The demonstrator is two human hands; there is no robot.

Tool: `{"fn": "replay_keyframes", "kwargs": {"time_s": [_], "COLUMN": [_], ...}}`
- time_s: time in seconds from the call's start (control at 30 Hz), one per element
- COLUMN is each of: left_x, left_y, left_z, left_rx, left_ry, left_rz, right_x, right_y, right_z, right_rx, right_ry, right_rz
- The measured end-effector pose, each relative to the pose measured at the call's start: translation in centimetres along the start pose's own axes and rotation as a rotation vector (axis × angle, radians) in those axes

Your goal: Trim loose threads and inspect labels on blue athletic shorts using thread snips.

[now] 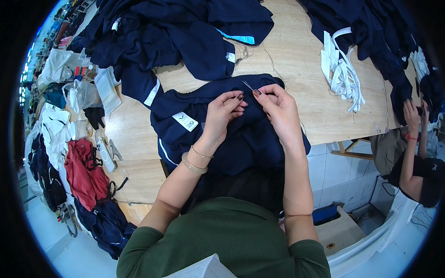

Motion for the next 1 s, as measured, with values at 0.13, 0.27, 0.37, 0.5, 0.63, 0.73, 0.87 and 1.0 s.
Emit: {"fn": "replay_keyframes", "kwargs": {"time_s": [0.13,0.27,0.37,0.5,0.63,0.73,0.87,1.0], "left_x": [-0.1,-0.6,-0.1,0.5,0.7,0.4,0.5,0.5], "left_y": [0.0,0.2,0.0,-0.3,-0.5,-0.3,-0.4,-0.3], "left_z": [-0.2,-0.7,-0.4,-0.3,-0.1,-0.3,-0.1,-0.1], "left_rx": [-0.009,-0.068,-0.062,-0.01,0.015,0.001,0.006,0.011], "left_ry": [-0.051,-0.015,-0.016,-0.055,-0.076,-0.12,-0.133,-0.12], "left_rz": [-0.03,0.02,0.017,-0.042,-0.096,-0.093,-0.105,-0.103], "right_x": [0.0,-0.1,-0.3,-0.9,-1.6,-1.8,-2.2,-2.4], "right_y": [0.0,0.0,0.0,-0.6,-1.7,-2.2,-2.6,-2.8], "right_z": [-0.1,-0.1,-0.1,0.0,0.7,0.6,0.2,0.0], "right_rx": [0.001,0.008,-0.006,-0.076,-0.148,-0.161,-0.127,-0.116], "right_ry": [0.006,-0.009,-0.004,0.154,0.441,0.477,0.458,0.513], "right_rz": [0.007,0.004,-0.019,0.027,0.119,0.12,0.098,0.099]}}
Point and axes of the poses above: each hand's wrist, its own y-axis away from the middle knuckle, its own z-axis out of the back of the hand, x = y × z, the point moved 1 cm from there along -y, towards the middle knuckle, and after that the axes turned 11 degrees about -y, right-handed, at the moved point
